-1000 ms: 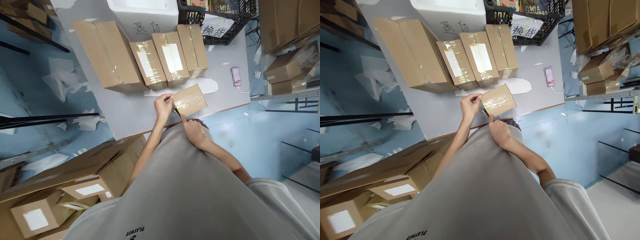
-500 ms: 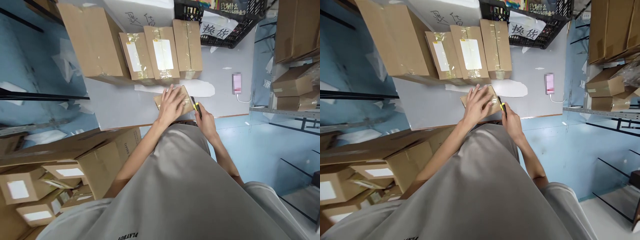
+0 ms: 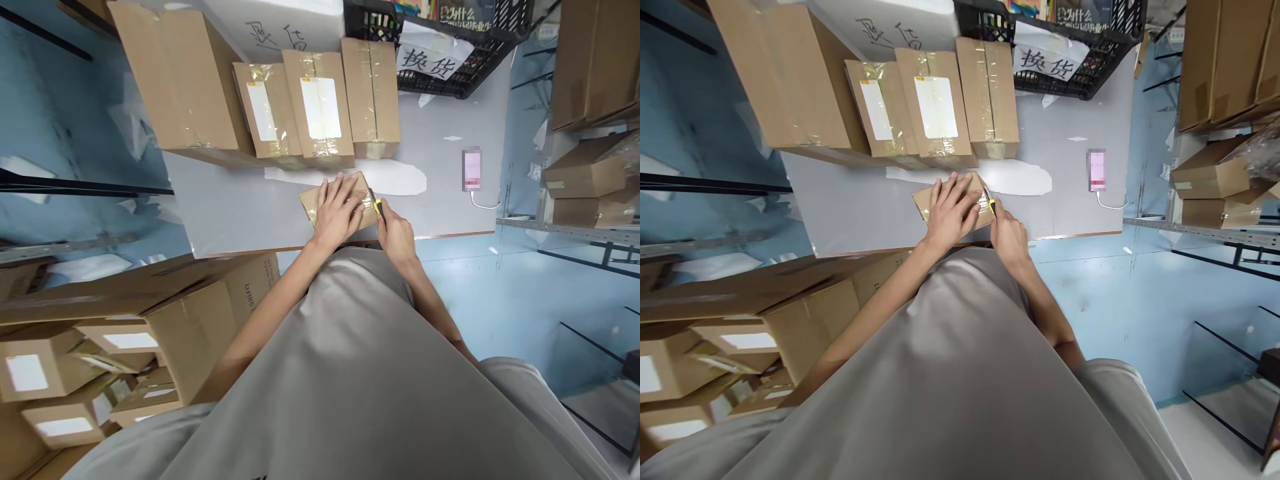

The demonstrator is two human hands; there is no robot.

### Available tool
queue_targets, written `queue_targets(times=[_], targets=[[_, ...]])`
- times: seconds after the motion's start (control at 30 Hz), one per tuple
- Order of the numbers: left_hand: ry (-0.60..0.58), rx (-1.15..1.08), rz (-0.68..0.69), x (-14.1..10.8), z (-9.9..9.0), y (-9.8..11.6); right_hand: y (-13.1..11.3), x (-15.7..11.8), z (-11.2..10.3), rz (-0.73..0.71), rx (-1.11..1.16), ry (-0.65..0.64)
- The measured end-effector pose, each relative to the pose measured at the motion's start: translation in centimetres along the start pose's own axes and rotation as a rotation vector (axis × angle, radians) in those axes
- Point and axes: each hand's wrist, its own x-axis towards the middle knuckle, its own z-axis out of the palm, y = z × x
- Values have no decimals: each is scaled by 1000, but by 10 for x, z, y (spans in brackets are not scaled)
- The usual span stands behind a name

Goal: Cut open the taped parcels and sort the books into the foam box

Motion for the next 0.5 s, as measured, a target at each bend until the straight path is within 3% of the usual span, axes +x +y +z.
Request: queue_targets(times=[0.17, 0.5], targets=[[-2, -14, 29, -2, 2, -1, -22, -9, -3, 94, -102, -33], [-11, -31, 76, -4, 5, -2, -59, -14, 15, 262, -313, -1]])
